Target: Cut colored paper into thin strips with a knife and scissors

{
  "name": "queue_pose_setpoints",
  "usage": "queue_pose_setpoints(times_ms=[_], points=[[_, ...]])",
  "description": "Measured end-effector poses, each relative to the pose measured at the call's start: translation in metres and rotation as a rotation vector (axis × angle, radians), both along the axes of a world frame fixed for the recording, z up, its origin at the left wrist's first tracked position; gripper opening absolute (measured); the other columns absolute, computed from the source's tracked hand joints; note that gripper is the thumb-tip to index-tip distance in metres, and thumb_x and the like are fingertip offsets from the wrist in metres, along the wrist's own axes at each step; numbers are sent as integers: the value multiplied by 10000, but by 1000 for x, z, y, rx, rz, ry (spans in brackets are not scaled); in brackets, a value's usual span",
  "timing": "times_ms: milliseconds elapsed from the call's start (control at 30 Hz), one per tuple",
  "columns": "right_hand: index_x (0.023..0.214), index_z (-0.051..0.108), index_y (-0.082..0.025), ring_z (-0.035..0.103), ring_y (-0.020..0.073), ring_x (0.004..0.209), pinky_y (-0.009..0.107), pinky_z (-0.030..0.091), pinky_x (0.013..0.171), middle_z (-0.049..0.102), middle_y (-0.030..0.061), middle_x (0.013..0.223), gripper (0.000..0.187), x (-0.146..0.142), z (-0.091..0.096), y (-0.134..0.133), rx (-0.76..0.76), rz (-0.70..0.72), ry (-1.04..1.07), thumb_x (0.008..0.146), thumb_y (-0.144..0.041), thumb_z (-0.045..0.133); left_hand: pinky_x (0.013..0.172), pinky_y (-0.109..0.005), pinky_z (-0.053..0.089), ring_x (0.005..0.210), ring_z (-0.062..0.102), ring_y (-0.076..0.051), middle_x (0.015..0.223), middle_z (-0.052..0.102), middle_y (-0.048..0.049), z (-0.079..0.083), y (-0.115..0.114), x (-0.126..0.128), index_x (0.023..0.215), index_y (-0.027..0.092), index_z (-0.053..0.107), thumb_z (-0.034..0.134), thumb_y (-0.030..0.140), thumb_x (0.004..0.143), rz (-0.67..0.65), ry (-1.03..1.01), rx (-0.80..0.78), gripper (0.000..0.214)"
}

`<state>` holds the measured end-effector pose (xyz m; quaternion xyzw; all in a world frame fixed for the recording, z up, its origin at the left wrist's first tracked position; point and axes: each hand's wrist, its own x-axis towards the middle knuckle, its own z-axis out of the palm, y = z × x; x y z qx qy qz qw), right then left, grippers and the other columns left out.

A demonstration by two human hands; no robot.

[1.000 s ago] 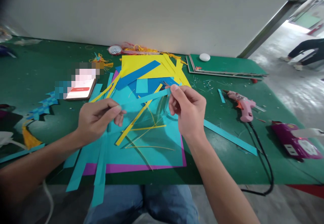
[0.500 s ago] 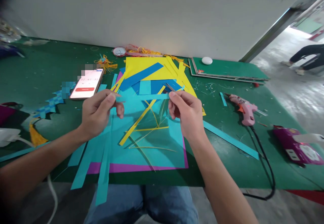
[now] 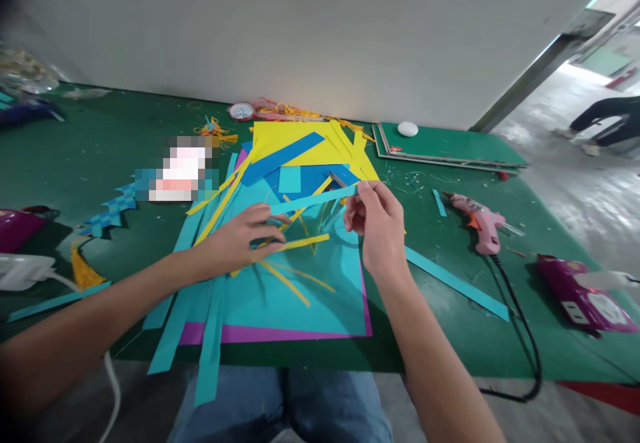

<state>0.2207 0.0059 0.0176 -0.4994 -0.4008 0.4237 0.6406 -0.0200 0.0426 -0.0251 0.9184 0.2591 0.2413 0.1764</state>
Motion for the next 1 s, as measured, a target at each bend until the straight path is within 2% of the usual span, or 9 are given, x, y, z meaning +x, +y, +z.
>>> queue_pose_setpoints(times_ms=[200, 333, 467, 567, 633, 733, 900, 967, 1000], points=[[696, 519, -205, 479, 89, 408, 207, 305, 385, 532, -47, 543, 207, -1, 0, 1, -16, -55, 20, 847, -304, 621, 722, -280, 542, 838, 673, -183, 939, 719, -75, 10, 3, 2, 849, 177, 702, 628, 308, 902, 202, -208, -204, 160], [685, 515, -202, 478, 85, 406, 206, 297, 384, 534, -48, 547, 215, 0, 2, 2, -3, -113, 38, 832, -303, 636, 712, -269, 554, 931, 673, -207, 1031, 714, -74, 18, 2, 3, 793, 190, 689, 649, 393, 876, 356, -368, -355, 223], [681, 513, -202, 469, 81, 395, 204, 267, 376, 528, -49, 539, 229, 0, 1, 3, -39, -98, 25, 846, -312, 626, 629, -258, 575, 887, 708, -214, 1058, 697, -76, 23, 3, 1, 880, 188, 675, 652, 467, 864, 476, -629, -659, 281], [668, 524, -194, 481, 74, 412, 201, 278, 387, 537, -43, 552, 260, -3, -2, 2, -67, 20, -9, 847, -338, 647, 731, -276, 598, 927, 729, -225, 920, 693, -40, 26, 3, 1, 880, 187, 646, 701, 445, 839, 460, -797, -855, 266], [673, 538, -191, 501, 72, 422, 200, 288, 390, 552, -39, 571, 272, -6, -4, 1, -57, 94, -34, 847, -362, 658, 806, -286, 594, 967, 727, -225, 871, 689, -23, 27, 2, 2, 840, 184, 636, 730, 415, 823, 422, -797, -984, 250], [698, 557, -189, 524, 71, 428, 193, 273, 375, 583, -32, 591, 270, -8, -5, 0, -16, 142, -92, 856, -384, 656, 821, -282, 595, 1006, 721, -231, 877, 697, -20, 28, -1, 4, 813, 176, 646, 766, 386, 794, 371, -749, -1108, 243], [624, 550, -173, 488, 52, 381, 181, 284, 358, 562, -35, 527, 337, -8, -5, -1, -61, 284, -245, 840, -398, 676, 871, -278, 590, 1009, 729, -218, 910, 733, -21, 26, -2, 4, 861, 173, 651, 766, 326, 812, 336, -826, -1091, 197], [633, 555, -170, 500, 58, 379, 180, 296, 344, 578, -28, 539, 334, -9, -6, 0, -69, 273, -271, 831, -408, 681, 887, -286, 591, 1039, 722, -226, 928, 740, -19, 25, -1, 3, 912, 177, 653, 793, 271, 784, 350, -906, -1059, 212], [699, 585, -171, 540, 73, 410, 179, 321, 346, 621, -14, 589, 291, -9, -7, 0, -61, 232, -254, 831, -413, 678, 894, -290, 592, 1061, 715, -231, 945, 742, -18, 25, 0, 2, 941, 180, 654, 804, 244, 770, 357, -944, -1040, 237]])
